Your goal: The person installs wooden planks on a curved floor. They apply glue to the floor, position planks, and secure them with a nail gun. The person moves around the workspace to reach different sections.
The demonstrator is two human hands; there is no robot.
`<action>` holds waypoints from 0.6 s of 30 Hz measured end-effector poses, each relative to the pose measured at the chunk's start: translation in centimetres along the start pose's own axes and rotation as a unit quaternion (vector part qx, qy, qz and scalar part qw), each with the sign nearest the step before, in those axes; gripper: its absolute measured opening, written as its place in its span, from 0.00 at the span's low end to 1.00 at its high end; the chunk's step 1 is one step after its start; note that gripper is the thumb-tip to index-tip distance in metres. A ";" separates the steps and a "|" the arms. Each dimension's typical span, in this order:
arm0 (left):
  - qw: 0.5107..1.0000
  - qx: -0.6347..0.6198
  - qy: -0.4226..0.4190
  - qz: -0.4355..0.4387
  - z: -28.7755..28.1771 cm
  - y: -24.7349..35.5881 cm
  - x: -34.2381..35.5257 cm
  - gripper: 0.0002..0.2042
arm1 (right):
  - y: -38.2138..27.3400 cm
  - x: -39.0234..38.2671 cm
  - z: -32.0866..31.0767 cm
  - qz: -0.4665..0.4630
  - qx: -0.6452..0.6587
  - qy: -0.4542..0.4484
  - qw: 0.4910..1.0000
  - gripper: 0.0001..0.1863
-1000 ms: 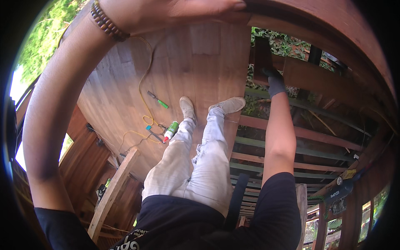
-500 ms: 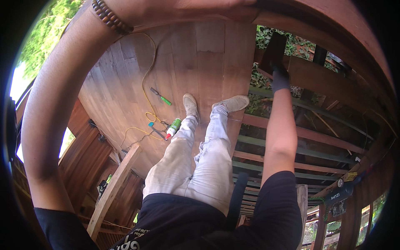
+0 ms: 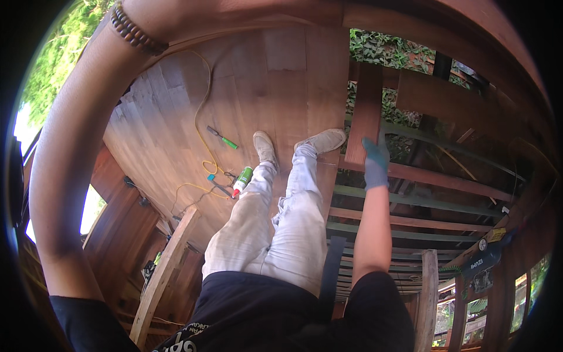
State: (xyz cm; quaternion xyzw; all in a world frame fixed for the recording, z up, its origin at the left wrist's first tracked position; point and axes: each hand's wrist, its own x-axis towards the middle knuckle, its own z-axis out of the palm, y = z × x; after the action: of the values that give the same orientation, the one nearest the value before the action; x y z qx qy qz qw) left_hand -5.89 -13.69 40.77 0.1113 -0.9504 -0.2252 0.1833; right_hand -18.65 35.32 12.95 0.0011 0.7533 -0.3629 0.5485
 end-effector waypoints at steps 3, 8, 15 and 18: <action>0.999 0.012 0.010 0.032 -0.1 -0.2 0.1 0.41 | 2.4 -4.0 -1.8 0.111 0.016 0.089 0.990 0.41; 0.998 0.050 -0.006 0.022 -0.3 0.0 0.0 0.43 | 2.5 -1.1 1.0 0.212 0.086 0.169 0.959 0.31; 0.995 0.083 -0.054 -0.026 -0.7 0.3 0.1 0.43 | 3.0 5.5 3.1 0.217 0.000 0.001 0.976 0.24; 0.998 0.057 -0.027 0.006 -0.4 0.0 0.0 0.43 | 2.5 5.6 4.3 0.158 0.032 0.075 0.984 0.24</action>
State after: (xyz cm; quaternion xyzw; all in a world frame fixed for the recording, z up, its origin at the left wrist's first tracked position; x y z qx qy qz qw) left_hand -5.72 -13.81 41.09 0.1095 -0.9670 -0.1723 0.1527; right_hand -16.31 32.58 6.41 0.1650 0.7703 -0.2948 0.5408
